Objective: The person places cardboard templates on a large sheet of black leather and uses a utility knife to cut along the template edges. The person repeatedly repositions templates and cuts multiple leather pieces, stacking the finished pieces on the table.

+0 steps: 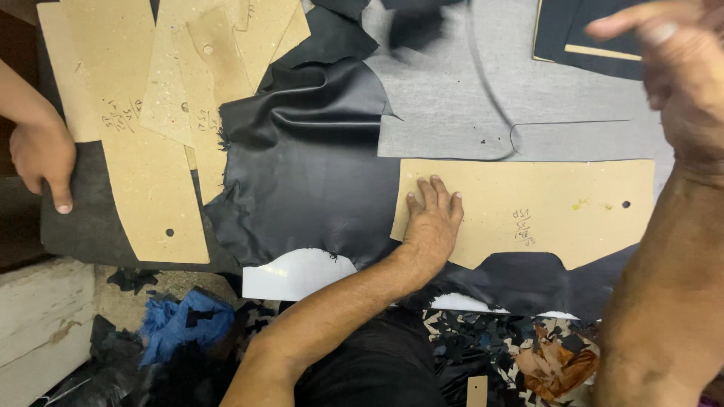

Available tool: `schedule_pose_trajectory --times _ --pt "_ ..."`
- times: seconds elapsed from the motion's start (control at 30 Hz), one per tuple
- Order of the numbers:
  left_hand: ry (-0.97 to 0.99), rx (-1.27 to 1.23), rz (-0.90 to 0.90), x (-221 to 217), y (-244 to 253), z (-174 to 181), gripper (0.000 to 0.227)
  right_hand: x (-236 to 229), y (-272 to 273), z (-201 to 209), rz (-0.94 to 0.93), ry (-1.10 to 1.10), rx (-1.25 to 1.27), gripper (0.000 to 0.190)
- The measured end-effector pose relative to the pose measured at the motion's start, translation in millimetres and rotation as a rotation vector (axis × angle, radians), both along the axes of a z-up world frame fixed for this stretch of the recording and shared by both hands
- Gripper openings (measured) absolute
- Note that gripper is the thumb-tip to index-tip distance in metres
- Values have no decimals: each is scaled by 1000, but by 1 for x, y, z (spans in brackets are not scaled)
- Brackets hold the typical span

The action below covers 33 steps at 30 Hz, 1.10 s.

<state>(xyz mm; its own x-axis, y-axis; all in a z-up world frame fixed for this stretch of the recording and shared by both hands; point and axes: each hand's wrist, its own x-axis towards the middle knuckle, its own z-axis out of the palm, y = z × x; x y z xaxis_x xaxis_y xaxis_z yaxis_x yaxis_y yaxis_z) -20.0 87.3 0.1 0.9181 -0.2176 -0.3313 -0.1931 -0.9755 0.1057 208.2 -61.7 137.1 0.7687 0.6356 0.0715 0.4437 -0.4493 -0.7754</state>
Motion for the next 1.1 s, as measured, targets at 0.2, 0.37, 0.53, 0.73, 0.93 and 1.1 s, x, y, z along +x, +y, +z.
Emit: schedule_pose_trajectory --times 0.2,0.37,0.53,0.73,0.93,1.1 --pt "-153 -136 -125 32 31 -28 31 -78 16 -5 -289 -171 112 20" --pt "-134 -346 -476 111 60 -64 14 -191 -34 -68 -640 121 -461 30" --pt "70 -277 -404 156 54 -66 32 -266 30 -144 -642 513 -209 43" --pt "175 -127 -542 159 59 -54 24 -224 123 -187 -541 93 -83 25" --pt "230 -136 -458 162 53 -52 23 -212 137 -181 -509 54 -256 22" --pt "181 -81 -555 152 54 -54 22 -218 129 -186 -467 25 -245 19"
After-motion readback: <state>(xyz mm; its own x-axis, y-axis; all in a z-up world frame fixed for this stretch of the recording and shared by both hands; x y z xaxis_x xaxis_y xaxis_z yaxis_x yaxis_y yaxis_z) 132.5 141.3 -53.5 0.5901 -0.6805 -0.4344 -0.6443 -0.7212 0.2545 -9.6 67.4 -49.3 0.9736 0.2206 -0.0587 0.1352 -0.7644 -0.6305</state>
